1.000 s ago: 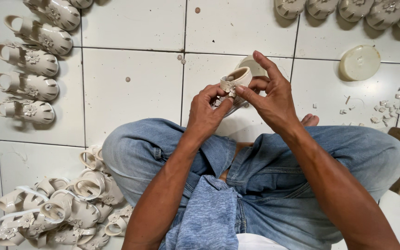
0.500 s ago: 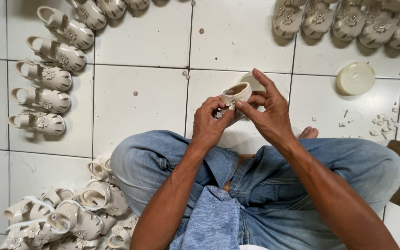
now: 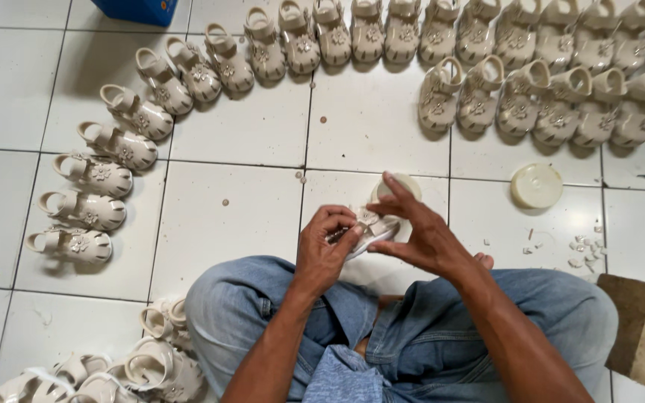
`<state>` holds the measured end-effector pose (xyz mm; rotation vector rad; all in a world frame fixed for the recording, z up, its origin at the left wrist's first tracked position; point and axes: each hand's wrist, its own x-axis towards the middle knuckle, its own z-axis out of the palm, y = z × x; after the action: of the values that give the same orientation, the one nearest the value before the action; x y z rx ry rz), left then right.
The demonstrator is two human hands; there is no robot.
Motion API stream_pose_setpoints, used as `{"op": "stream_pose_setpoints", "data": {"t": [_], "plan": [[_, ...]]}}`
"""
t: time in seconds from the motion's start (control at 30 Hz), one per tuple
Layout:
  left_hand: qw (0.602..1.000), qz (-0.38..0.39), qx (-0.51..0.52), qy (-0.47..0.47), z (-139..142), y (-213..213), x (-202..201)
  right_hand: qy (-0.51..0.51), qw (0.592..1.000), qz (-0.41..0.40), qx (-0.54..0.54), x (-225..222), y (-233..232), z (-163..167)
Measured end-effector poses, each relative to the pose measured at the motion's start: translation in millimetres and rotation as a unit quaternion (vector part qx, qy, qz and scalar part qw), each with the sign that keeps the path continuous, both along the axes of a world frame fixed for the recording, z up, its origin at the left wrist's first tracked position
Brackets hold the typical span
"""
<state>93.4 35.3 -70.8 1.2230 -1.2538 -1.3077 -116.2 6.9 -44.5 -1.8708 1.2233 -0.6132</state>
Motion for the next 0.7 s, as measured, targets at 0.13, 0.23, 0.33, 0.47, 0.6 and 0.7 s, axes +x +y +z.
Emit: {"op": "stream_pose_setpoints", "data": {"t": [0.13, 0.23, 0.33, 0.47, 0.6, 0.7], "plan": [[0.996, -0.036, 0.085, -0.017, 8.2, -3.7, 2.6, 0.003, 1.000, 0.002, -0.002, -5.4, 1.9, -5.3], [0.994, -0.035, 0.102, -0.018, 10.0, -4.7, 6.3, 0.133, 0.987, -0.065, -0.061, -16.1, -3.2, -11.3], [0.990, -0.016, 0.129, -0.050, 13.3, -7.9, 14.2, 0.310, 0.942, -0.050, -0.115, -18.7, -17.4, -20.9], [0.976, -0.008, 0.192, -0.102, 20.6, -12.9, 20.5, 0.416, 0.904, -0.007, -0.098, -8.8, -30.0, -31.2], [0.978, -0.005, 0.188, -0.093, 23.1, -16.0, 22.7, 0.410, 0.904, -0.001, -0.122, 0.6, -32.8, -35.1], [0.979, 0.000, 0.184, -0.088, 21.5, -17.4, 25.1, 0.397, 0.909, 0.003, -0.131, 4.2, -33.6, -37.5]]}}
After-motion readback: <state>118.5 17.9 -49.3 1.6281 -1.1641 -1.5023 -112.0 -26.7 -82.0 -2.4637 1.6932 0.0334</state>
